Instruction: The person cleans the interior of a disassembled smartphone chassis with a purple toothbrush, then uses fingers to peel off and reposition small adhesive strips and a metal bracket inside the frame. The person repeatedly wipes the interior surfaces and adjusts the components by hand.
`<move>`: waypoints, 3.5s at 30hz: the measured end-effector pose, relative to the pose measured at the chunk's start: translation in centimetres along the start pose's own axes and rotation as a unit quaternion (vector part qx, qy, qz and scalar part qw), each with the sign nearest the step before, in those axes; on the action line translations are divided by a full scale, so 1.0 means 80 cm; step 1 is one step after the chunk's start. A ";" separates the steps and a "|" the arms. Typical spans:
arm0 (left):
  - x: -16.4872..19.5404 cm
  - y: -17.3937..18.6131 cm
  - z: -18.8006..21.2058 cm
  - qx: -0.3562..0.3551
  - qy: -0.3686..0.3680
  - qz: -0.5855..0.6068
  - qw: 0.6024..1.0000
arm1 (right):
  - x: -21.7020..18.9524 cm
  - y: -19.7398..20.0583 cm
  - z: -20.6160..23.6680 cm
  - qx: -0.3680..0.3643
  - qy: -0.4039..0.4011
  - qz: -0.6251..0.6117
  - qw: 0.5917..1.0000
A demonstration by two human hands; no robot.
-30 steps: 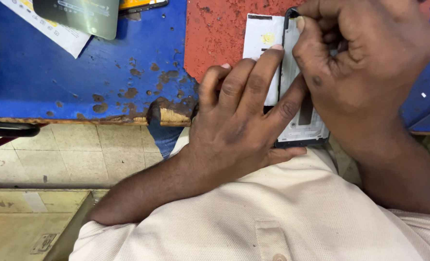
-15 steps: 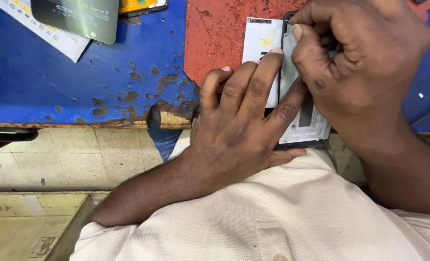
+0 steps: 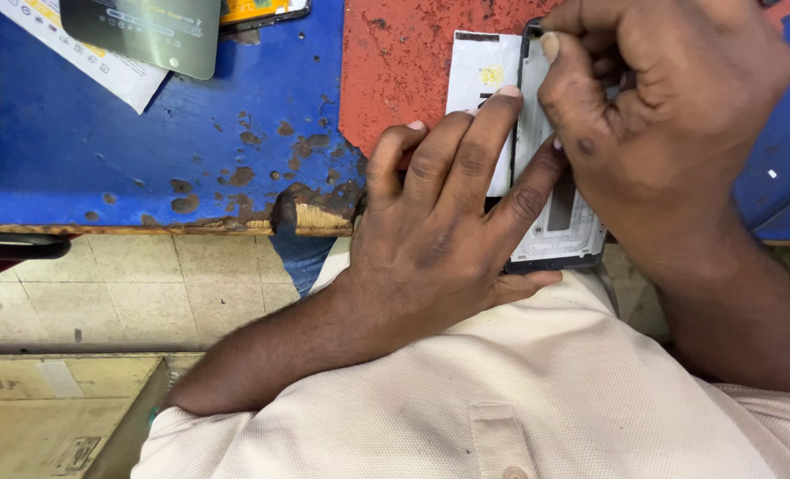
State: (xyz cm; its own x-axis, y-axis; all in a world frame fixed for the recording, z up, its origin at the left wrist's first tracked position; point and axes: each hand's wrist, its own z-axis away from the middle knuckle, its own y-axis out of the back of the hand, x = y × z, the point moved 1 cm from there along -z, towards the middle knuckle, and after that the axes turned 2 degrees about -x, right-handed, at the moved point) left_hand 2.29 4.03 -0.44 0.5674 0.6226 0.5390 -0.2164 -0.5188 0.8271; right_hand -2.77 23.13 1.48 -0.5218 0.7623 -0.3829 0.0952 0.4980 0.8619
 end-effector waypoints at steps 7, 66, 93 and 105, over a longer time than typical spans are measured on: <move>0.001 -0.004 0.002 0.001 0.003 0.006 1.000 | 0.000 0.005 -0.001 -0.027 0.013 0.001 1.000; 0.001 -0.001 0.000 -0.019 0.005 0.001 1.000 | 0.003 0.015 0.010 -0.084 0.044 -0.004 0.995; -0.003 -0.009 0.005 0.042 0.003 0.095 0.995 | -0.001 0.016 0.028 -0.081 0.040 -0.003 0.996; -0.003 -0.013 0.009 0.039 0.010 0.093 0.995 | -0.003 0.015 0.033 -0.074 0.031 -0.010 0.997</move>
State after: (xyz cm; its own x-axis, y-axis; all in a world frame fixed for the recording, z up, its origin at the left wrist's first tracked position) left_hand 2.96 3.94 -1.54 0.5076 0.5232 0.6846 -0.2528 -0.6692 0.6988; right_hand -0.28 24.62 1.77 -0.5741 0.7239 -0.3825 -0.0385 0.4428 0.8958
